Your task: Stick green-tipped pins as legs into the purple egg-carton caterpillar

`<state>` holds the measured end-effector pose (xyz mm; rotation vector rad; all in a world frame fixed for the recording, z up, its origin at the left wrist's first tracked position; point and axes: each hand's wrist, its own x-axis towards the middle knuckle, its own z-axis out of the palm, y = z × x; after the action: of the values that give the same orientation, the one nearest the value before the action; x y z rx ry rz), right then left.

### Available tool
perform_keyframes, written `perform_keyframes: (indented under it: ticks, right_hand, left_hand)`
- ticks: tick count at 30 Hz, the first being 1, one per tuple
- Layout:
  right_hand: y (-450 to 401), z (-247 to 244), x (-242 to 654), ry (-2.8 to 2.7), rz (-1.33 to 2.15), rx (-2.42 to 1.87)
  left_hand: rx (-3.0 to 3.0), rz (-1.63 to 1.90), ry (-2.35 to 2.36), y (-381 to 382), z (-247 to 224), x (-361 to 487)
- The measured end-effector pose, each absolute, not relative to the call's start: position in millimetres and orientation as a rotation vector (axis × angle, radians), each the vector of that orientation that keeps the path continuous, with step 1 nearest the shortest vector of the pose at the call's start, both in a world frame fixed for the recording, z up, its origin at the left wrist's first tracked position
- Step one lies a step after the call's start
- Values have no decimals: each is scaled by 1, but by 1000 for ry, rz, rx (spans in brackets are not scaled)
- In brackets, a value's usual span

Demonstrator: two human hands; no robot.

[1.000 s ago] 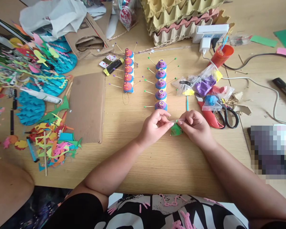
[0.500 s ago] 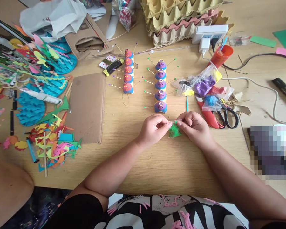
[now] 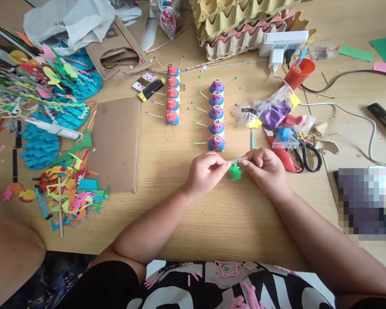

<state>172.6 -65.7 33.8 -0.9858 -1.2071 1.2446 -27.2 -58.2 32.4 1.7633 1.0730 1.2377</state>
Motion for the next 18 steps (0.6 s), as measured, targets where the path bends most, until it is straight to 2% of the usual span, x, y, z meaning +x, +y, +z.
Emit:
perform_keyframes:
  ticks: [18]
  right_hand:
    - [-67, 33, 172, -1280, 1295, -979]
  left_hand:
    - [1736, 1181, 1028, -57, 32, -29]
